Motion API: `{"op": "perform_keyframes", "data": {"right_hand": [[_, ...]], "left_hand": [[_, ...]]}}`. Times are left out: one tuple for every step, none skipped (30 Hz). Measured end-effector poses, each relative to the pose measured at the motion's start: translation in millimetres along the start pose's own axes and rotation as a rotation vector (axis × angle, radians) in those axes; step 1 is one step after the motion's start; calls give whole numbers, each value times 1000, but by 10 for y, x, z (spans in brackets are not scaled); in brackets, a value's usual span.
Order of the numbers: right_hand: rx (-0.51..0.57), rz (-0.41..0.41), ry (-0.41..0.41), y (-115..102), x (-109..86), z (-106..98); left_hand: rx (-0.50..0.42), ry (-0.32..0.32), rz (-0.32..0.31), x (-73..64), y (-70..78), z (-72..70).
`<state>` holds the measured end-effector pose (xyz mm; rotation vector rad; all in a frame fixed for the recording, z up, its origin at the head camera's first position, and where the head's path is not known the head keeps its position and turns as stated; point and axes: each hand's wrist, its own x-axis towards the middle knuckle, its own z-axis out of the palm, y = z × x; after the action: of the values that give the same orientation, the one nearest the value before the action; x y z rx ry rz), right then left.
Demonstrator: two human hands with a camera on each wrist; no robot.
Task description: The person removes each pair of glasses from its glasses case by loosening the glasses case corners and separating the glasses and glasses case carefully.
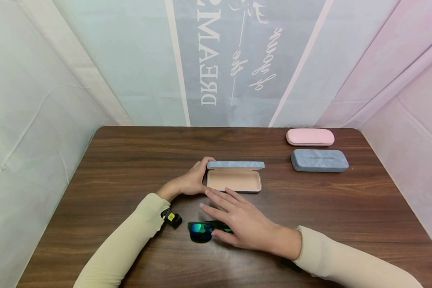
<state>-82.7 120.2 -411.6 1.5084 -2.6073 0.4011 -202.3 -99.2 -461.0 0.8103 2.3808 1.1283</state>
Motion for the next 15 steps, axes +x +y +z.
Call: {"op": "perform_keyframes", "data": {"right_hand": [[-6,-1,2,0,-1,-1],[-11,-1,3,1,-2,-1],[-14,1,5,3,-2,-1],[-16,2,6,5,-1,-2],[-21,4,5,9,-2,-3],[-24,6,4,11,-3,-6],[-28,9,4,13,-5,-7],[-29,13,6,15,-5,-8],[-30,18,9,18,-7,-8],[-32,22,12,19,-9,-8],[-33,29,14,21,-13,-9],[-30,36,17,22,-15,-9],[-29,42,20,23,-15,-9],[-26,49,22,24,-15,-10],[-25,56,23,25,-15,-11]], "left_hand": [[2,0,-2,0,2,-1],[5,0,-2,-2,3,-1],[9,-1,-2,-3,4,-1],[10,-3,-3,-4,5,-1],[10,-4,-4,-4,6,-1],[9,-6,-6,-4,8,-3],[6,-7,-6,-5,8,-4],[5,-6,-4,-4,6,-4],[2,-5,-1,-3,5,-5],[-3,-6,-1,-3,5,-6],[-7,-5,-2,-4,6,-7],[-11,-6,-4,-5,8,-8],[-16,-6,-5,-6,9,-9],[-19,-6,-7,-8,10,-9],[-23,-7,-10,-10,13,-10]]}}
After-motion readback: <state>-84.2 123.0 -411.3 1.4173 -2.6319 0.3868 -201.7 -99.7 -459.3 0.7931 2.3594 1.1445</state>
